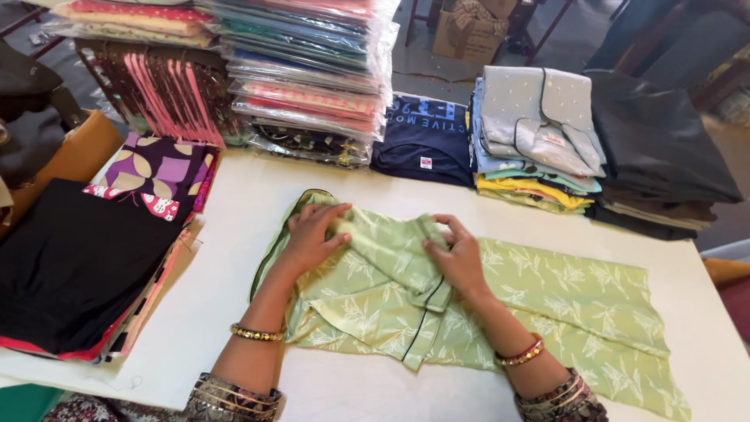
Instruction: The person folds a light green patterned shirt on a white table, smoothing the fabric and aligning the edges before folding it into a compact rectangle. They then pick up a cream-colored shirt and begin folding it in a similar manner.
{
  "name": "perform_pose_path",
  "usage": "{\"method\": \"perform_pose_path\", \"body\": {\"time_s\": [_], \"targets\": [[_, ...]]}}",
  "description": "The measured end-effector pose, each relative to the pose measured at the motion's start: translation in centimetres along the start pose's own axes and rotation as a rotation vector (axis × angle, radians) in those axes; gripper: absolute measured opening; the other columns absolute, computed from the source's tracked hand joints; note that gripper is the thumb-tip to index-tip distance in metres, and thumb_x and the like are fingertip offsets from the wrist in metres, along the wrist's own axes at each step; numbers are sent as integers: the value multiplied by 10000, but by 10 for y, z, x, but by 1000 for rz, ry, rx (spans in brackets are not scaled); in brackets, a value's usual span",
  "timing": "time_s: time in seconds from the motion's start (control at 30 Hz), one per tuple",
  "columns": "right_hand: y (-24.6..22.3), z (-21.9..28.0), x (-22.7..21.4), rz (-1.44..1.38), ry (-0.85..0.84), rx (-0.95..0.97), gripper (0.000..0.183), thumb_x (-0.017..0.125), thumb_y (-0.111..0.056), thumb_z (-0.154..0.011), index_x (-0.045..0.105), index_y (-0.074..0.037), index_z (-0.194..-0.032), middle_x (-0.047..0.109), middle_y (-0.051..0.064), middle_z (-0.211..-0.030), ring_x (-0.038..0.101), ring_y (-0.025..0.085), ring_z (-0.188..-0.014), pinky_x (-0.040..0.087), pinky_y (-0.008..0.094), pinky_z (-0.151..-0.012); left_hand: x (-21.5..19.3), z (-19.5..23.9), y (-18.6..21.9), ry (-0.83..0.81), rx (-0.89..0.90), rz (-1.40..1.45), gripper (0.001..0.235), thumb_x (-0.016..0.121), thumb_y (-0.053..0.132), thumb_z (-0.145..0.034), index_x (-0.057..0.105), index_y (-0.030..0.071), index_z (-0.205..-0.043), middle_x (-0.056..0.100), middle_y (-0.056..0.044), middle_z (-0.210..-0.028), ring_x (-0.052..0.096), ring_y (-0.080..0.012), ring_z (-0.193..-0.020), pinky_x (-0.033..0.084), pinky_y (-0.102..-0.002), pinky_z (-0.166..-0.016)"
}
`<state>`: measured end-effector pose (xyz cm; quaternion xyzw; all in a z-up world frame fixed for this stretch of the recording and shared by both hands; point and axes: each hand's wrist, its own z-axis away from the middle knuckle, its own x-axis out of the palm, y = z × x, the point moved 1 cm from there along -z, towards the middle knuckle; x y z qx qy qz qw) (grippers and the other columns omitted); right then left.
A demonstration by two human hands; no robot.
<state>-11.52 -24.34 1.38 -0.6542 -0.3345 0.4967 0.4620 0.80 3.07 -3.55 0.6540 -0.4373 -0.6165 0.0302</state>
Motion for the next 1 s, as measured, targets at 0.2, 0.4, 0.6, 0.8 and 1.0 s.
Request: {"method": "perform_pose_path", "body": {"time_s": [0.2, 0.4, 0.6, 0.8, 1.0], "targets": [[31, -13, -27, 249, 57, -33, 424, 786, -157, -857, 646, -51, -1244, 710, 82, -770, 566, 131, -655, 479, 329, -602, 0, 0, -1, 47, 28, -76, 632, 726, 413, -876, 512, 303, -1461, 575, -6, -1416, 415, -228, -1358, 252, -520, -1085], [-4, 2, -27, 640, 73, -148, 667, 790, -164, -800, 534, -109, -1414, 659, 166, -1063, 614, 294, -922, 503, 396, -857, 5, 1, -1, 72, 28, -204, 634, 716, 399, -880, 502, 312, -1471, 503, -28, -1456, 376, -260, -1355, 259, -525, -1081], [3, 11, -3, 927, -129, -521, 628, 657, -399, -917, 438, -246, -1485, 424, 95, -1578, 324, 305, -1490, 290, 524, -1166, 18, 2, 49, 9, 207, -382, 479, 584, 466, -1019, 510, 351, -1478, 408, 28, -1628, 278, -239, -1560, 161, -570, -1243], [36, -3, -8, 1046, -479, -260, 663, 394, -587, -992, 269, -340, -1594, 118, -1, -1726, 49, 236, -1558, 52, 578, -1212, 22, 6, 47, -272, 218, -236, 734, 600, 523, -907, 430, 255, -1569, 208, -82, -1682, 82, -347, -1541, -8, -636, -1121], [22, 7, -8, 976, -279, -433, 554, 564, -476, -947, 511, -254, -1452, 393, 28, -1591, 258, 261, -1517, 206, 558, -1185, -73, 32, 40, -21, 7, 113, 372, 580, 421, -1008, 697, 205, -1288, 721, -48, -1266, 670, -204, -1201, 519, -371, -1073]]}}
